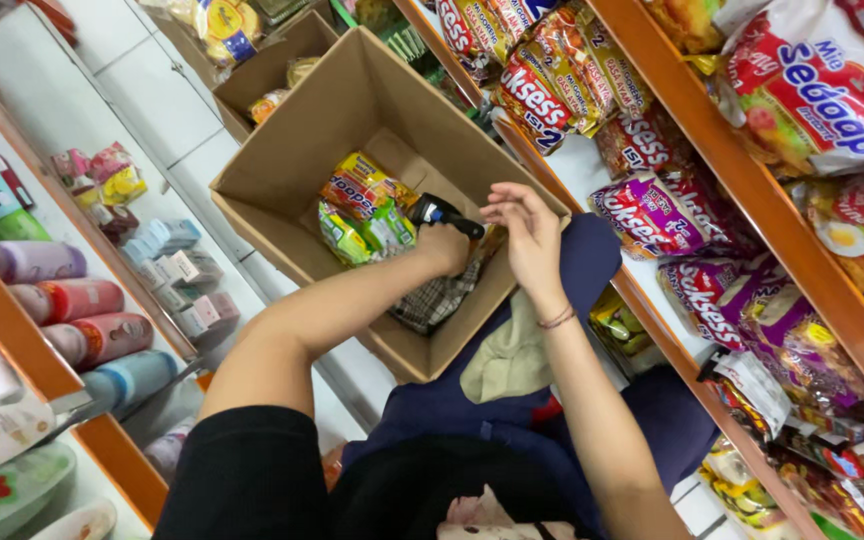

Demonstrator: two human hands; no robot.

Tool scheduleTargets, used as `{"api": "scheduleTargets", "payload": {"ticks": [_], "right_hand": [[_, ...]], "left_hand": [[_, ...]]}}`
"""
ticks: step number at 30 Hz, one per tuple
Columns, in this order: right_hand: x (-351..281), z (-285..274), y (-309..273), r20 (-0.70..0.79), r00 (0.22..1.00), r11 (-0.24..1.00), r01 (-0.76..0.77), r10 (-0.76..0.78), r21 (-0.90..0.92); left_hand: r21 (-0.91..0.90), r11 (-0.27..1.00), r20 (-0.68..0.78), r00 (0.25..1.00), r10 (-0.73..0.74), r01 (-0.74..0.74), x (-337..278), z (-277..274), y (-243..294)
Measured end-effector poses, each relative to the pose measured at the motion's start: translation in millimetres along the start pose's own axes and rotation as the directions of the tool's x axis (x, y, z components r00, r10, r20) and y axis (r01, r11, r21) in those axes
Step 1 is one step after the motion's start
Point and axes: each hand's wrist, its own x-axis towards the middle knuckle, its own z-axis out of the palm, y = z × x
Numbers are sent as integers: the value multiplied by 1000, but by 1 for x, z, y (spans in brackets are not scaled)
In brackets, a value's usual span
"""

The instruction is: The person takes instant noodle packets from a cardboard box, wipes them with a cloth, scans them using a handheld barcode scanner, and places them onto a grocery shelf.

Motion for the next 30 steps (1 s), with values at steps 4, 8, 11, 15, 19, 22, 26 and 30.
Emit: {"api": "scheduleTargets", "payload": {"ticks": [4, 8, 11, 15, 19, 22, 26, 30], "right_hand": [[-6, 7, -6, -24, 999, 997, 31, -33, -64], [-9, 9, -9, -52, 998, 996, 32, -36, -89], [-10, 9, -9, -55, 997, 993, 48, -55, -110], [-11, 7, -7, -54, 996, 995, 68, -72, -74], [-9, -1, -11, -45, 999, 992, 30, -25, 121], [-11, -13, -22, -97, 995, 974, 23, -1, 226], [-26, -24, -45, -215, 973, 995, 94, -89, 15], [-43, -36, -82, -62, 996, 986, -59, 69, 158]], "left_hand": [[-304, 934, 44, 982, -185, 189, 12, 9, 10], [-491, 828, 54, 958, -282, 271, 23, 14, 18], [-522, 818, -21, 955, -296, 242, 28, 11, 22], [-514, 835, -96, 954, -285, 197, 3, -17, 22], [-589, 803, -178, 954, -241, 93, -38, -55, 9], [-663, 747, -282, 942, -180, -56, -76, -83, -9], [-796, 488, -452, 888, -85, -358, -142, -120, -25], [-924, 5, -382, 923, -34, -382, -197, -143, -10]]}}
